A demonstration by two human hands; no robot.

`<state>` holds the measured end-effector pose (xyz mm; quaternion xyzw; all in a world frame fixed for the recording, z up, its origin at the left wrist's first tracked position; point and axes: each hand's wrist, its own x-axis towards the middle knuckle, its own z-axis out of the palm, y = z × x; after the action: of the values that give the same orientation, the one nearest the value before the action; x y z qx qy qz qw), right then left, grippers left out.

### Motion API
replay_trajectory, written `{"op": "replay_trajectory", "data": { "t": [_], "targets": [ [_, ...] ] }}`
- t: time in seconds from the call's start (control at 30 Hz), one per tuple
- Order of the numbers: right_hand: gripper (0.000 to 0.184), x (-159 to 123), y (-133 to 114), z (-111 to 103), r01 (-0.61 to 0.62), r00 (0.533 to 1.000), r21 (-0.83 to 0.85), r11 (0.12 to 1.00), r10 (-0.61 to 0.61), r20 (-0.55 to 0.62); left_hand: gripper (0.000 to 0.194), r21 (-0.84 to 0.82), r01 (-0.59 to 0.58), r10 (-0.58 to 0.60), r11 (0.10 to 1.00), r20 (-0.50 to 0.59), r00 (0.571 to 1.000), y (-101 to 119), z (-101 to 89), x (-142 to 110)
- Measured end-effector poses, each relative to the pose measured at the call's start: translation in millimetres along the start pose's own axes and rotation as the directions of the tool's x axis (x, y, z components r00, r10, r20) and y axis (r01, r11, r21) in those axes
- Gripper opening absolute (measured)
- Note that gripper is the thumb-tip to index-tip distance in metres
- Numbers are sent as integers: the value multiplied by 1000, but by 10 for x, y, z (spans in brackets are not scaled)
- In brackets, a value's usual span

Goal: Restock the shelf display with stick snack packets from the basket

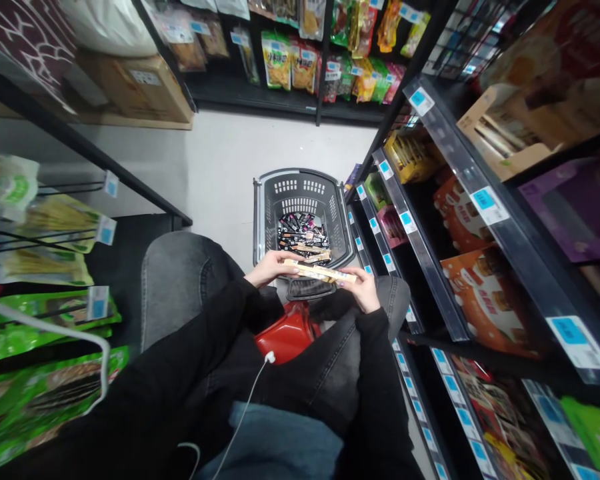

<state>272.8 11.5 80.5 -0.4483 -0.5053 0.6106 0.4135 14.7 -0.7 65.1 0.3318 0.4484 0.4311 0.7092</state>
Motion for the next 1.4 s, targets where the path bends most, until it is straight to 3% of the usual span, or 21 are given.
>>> {"op": "replay_trajectory", "data": {
  "t": [0.17,0.3,0.43,0.53,0.63,0.73,0.83,0.93,1.03,1.17,1.27,1.4],
  "targets": [
    [42,-30,-56,-13,-62,995,163,985,48,84,45,47,-31,32,998,-32,999,21,31,-17],
    [37,-23,-37,10,-36,999,156,987,38,-7,44,130,-44,55,991,-78,995,26,50,-27],
    [26,-2,21,25,-35,996,99,994,43,-77,30,370,-152,200,917,-96,975,47,34,-33],
    [24,11,67,-1,-28,995,18,999,29,-98,25,446,-176,248,878,-108,963,54,24,-27],
    [27,23,92,-41,-8,998,-118,993,0,-66,27,357,-120,179,926,-136,974,25,15,-3],
    [26,36,92,-49,10,998,-270,963,8,63,28,160,9,12,987,-129,992,-23,-22,32],
    [24,42,96,-6,-3,980,-397,918,82,183,20,63,186,-181,981,-79,980,-62,-90,59],
    [29,34,120,52,-80,955,-447,891,196,221,16,35,304,-301,952,-62,952,-94,-154,79],
    [30,30,154,80,-131,955,-435,891,232,187,15,21,307,-305,951,-72,950,-133,-188,102],
    [24,63,193,58,-101,970,-471,876,192,149,17,22,290,-288,957,-50,956,-171,-190,123],
    [21,85,209,42,-82,969,-465,881,180,170,18,29,297,-296,954,-38,954,-155,-178,115],
    [21,38,201,76,-137,935,-425,895,259,242,20,32,323,-321,946,-54,945,-96,-197,89]
  ]
}}
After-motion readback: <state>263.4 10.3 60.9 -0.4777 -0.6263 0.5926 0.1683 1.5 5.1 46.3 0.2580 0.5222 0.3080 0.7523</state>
